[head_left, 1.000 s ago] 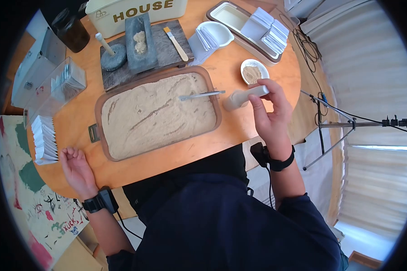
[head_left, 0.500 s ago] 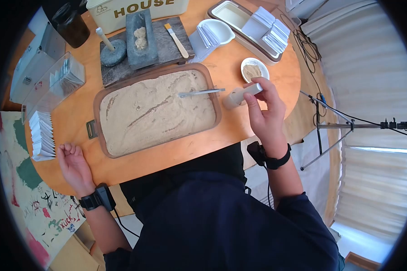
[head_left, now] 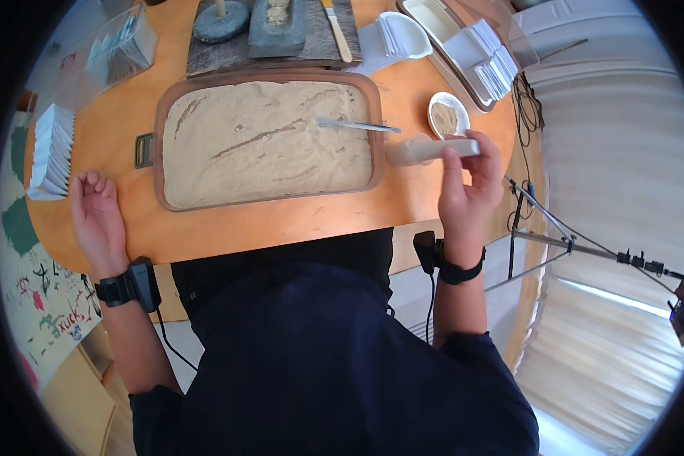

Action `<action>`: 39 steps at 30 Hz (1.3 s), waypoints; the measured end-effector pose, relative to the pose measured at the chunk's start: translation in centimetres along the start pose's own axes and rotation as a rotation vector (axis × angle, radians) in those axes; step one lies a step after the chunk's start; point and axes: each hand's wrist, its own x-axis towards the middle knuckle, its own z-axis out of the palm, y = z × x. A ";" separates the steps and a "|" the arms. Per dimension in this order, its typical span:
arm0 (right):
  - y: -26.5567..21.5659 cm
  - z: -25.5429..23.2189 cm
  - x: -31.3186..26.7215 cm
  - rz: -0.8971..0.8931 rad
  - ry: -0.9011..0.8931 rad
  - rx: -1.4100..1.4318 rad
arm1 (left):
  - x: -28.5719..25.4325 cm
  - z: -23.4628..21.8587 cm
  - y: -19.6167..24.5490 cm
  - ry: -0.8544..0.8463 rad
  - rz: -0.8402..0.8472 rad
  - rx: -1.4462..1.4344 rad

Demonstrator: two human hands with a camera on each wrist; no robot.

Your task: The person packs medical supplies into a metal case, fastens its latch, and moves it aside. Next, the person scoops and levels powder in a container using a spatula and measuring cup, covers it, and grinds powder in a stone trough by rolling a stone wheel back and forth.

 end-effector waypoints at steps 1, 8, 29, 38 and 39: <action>0.0 0.0 0.0 -0.005 0.053 -0.017 | -0.1 0.0 0.1 0.005 -0.002 0.013; -0.1 0.0 0.1 0.000 0.064 -0.048 | -0.3 0.2 0.1 0.014 0.006 0.020; -0.2 0.1 0.2 0.049 0.025 -0.020 | -0.3 0.3 0.0 0.009 -0.003 -0.004; -0.1 0.1 0.4 0.046 -0.020 -0.025 | 0.0 0.0 -0.1 -0.001 0.003 -0.010; -0.2 0.1 0.3 0.036 0.039 0.041 | -0.2 0.2 -0.1 0.012 -0.001 -0.010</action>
